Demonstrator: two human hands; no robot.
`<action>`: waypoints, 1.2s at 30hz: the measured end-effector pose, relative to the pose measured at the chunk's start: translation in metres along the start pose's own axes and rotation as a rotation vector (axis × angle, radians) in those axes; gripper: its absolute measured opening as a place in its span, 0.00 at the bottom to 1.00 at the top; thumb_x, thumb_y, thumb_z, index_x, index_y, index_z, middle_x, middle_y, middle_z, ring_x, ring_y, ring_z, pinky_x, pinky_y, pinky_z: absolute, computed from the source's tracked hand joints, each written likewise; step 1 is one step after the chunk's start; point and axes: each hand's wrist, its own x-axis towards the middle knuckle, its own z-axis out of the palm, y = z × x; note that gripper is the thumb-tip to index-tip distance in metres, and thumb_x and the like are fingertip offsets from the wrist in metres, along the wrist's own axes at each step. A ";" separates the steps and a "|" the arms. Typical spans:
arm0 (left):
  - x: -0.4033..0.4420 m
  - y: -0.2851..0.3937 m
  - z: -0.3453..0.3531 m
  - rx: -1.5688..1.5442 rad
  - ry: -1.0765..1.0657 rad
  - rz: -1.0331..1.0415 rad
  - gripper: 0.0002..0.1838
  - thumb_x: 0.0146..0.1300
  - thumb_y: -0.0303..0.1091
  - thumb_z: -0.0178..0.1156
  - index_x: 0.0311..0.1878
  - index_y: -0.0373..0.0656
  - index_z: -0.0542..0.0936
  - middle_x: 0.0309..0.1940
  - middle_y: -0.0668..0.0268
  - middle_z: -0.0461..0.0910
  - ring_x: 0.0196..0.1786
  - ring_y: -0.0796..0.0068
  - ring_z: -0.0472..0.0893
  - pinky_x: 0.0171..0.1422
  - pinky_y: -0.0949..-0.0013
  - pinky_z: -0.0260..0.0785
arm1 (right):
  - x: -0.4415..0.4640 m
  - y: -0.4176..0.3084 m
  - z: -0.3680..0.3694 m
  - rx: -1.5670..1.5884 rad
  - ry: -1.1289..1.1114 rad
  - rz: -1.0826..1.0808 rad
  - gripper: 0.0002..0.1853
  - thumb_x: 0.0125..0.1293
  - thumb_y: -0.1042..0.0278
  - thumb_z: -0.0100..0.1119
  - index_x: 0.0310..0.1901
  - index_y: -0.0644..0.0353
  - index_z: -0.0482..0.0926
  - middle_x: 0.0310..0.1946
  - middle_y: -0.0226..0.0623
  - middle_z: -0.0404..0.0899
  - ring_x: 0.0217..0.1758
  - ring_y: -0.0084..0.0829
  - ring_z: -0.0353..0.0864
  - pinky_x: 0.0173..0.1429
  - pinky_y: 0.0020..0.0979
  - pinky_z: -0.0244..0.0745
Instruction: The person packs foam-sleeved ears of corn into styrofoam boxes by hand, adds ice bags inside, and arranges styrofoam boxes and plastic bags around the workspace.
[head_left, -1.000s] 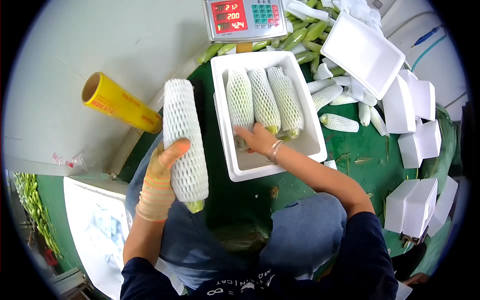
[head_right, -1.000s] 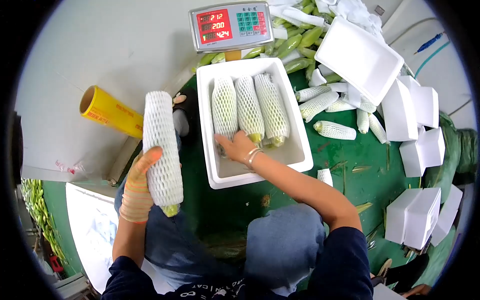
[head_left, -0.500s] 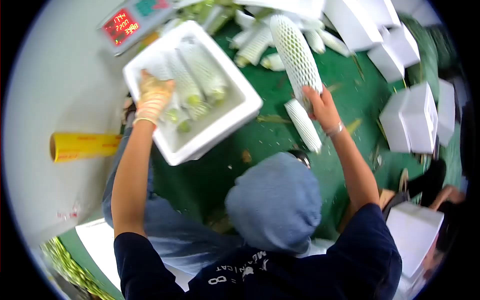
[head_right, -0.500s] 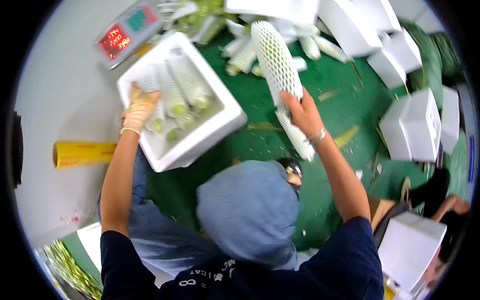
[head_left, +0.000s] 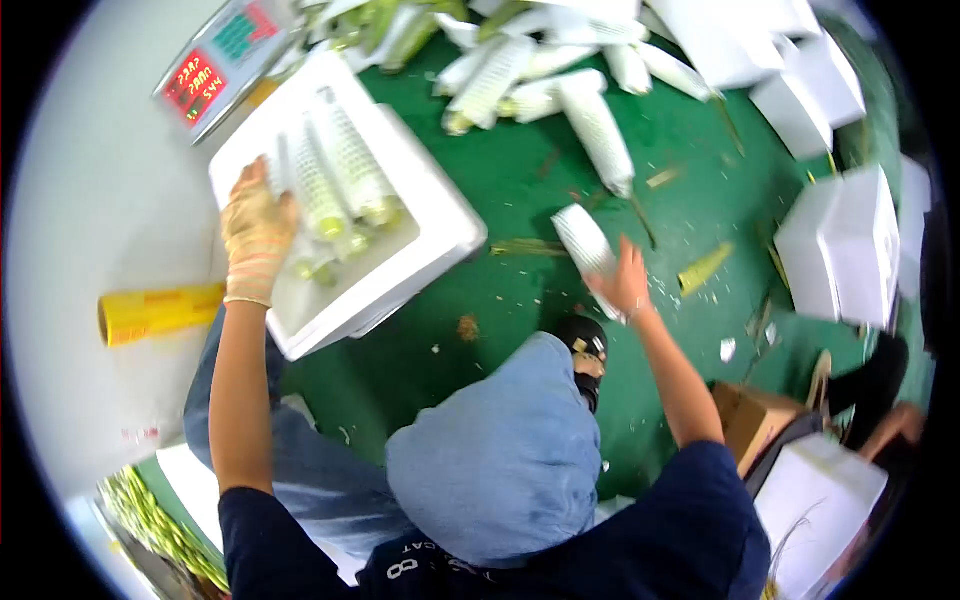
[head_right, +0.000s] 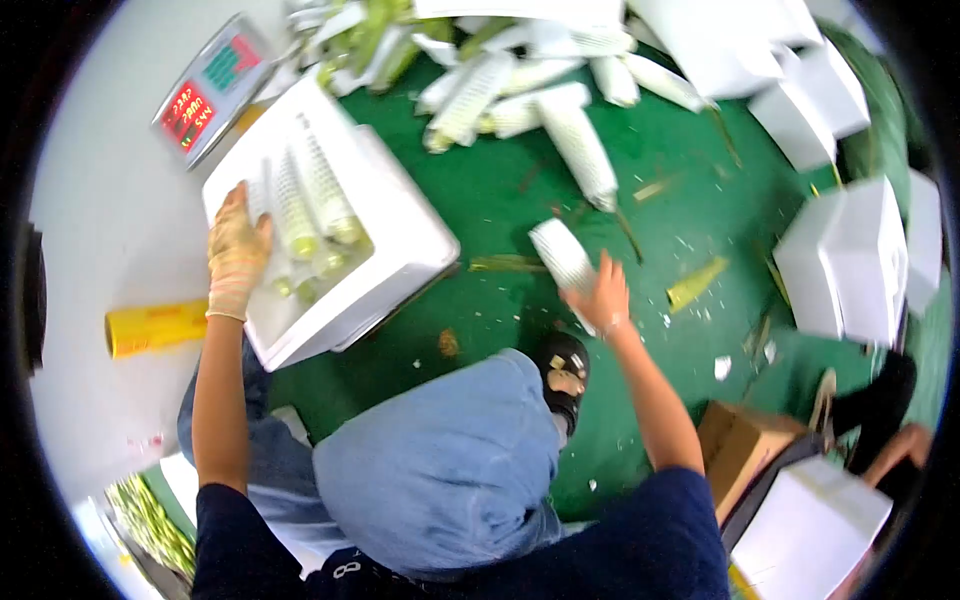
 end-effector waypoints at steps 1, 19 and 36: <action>-0.005 0.000 -0.015 -0.121 0.032 0.016 0.22 0.55 0.36 0.63 0.53 0.40 0.76 0.52 0.57 0.77 0.56 0.56 0.75 0.61 0.59 0.68 | -0.020 -0.017 -0.002 -0.025 -0.160 0.052 0.52 0.45 0.55 0.74 0.68 0.63 0.54 0.59 0.56 0.66 0.61 0.56 0.68 0.63 0.48 0.68; -0.130 -0.092 -0.109 -0.970 -0.137 -0.236 0.16 0.55 0.22 0.65 0.48 0.36 0.78 0.45 0.59 0.81 0.45 0.68 0.80 0.52 0.70 0.73 | 0.078 -0.448 -0.119 -0.725 -0.294 -1.316 0.36 0.51 0.52 0.68 0.61 0.60 0.69 0.55 0.48 0.73 0.56 0.47 0.75 0.60 0.41 0.69; -0.275 -0.199 -0.194 -0.740 0.568 -0.792 0.07 0.63 0.24 0.60 0.44 0.40 0.79 0.41 0.66 0.84 0.45 0.72 0.81 0.52 0.72 0.71 | 0.016 -0.402 -0.157 -0.128 -0.678 -0.763 0.18 0.68 0.64 0.52 0.55 0.66 0.73 0.44 0.42 0.79 0.47 0.32 0.79 0.51 0.32 0.73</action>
